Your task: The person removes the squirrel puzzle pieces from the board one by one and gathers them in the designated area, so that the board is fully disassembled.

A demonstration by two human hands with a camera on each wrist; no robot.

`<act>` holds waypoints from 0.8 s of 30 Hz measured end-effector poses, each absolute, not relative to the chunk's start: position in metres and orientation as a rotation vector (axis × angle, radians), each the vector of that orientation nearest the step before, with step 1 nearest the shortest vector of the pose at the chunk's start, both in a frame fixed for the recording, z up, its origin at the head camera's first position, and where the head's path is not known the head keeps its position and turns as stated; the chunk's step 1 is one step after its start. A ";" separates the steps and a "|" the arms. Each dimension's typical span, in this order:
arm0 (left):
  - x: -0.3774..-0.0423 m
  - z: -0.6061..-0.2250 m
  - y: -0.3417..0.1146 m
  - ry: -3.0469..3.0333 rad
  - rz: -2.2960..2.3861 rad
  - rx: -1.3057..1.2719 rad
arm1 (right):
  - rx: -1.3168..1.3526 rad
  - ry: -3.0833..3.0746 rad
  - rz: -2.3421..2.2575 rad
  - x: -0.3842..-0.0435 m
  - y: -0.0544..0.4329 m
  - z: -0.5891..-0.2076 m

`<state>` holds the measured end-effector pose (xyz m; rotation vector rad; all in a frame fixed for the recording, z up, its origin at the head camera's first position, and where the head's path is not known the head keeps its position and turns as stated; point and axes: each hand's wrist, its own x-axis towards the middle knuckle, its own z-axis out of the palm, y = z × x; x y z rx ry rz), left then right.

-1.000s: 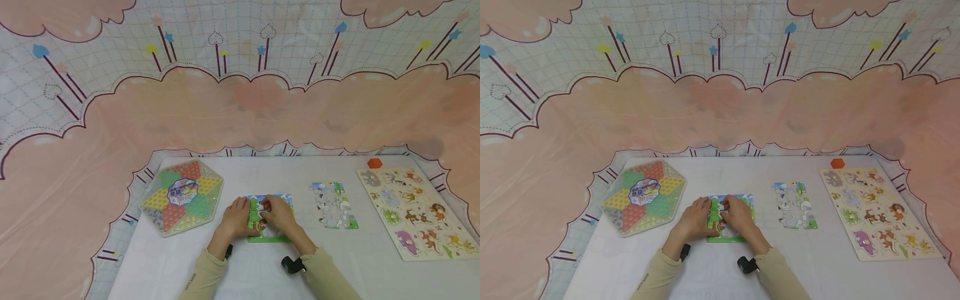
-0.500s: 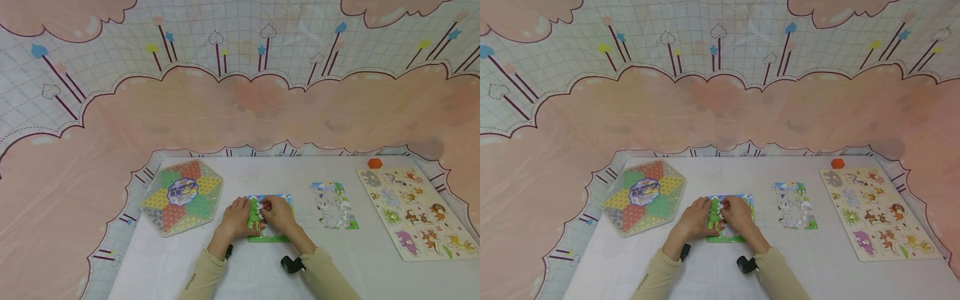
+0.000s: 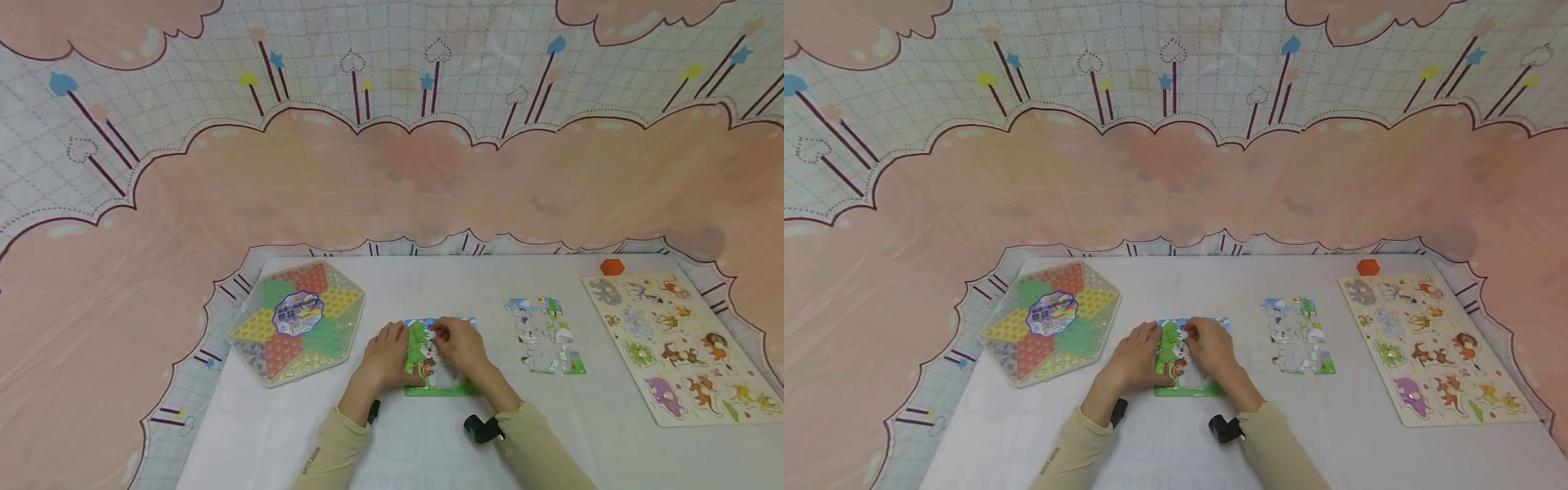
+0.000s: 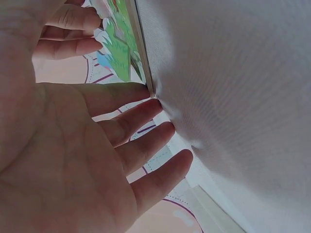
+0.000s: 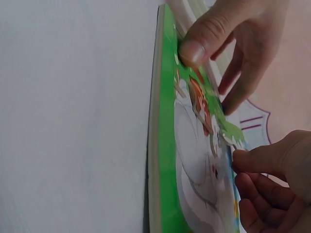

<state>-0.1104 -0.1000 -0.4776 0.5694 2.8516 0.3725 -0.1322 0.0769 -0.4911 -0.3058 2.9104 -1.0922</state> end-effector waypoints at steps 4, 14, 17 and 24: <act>-0.110 -0.477 -0.101 2.849 0.387 0.561 | -0.317 2.917 -1.126 -0.134 0.084 -0.491; -0.111 -0.479 -0.102 2.828 0.431 0.545 | -0.239 2.894 -1.246 -0.140 0.113 -0.490; -0.112 -0.479 -0.102 2.827 0.430 0.546 | -0.216 2.896 -1.267 -0.143 0.124 -0.489; -0.111 -0.477 -0.100 2.828 0.463 0.550 | -0.155 2.886 -1.357 -0.149 0.152 -0.487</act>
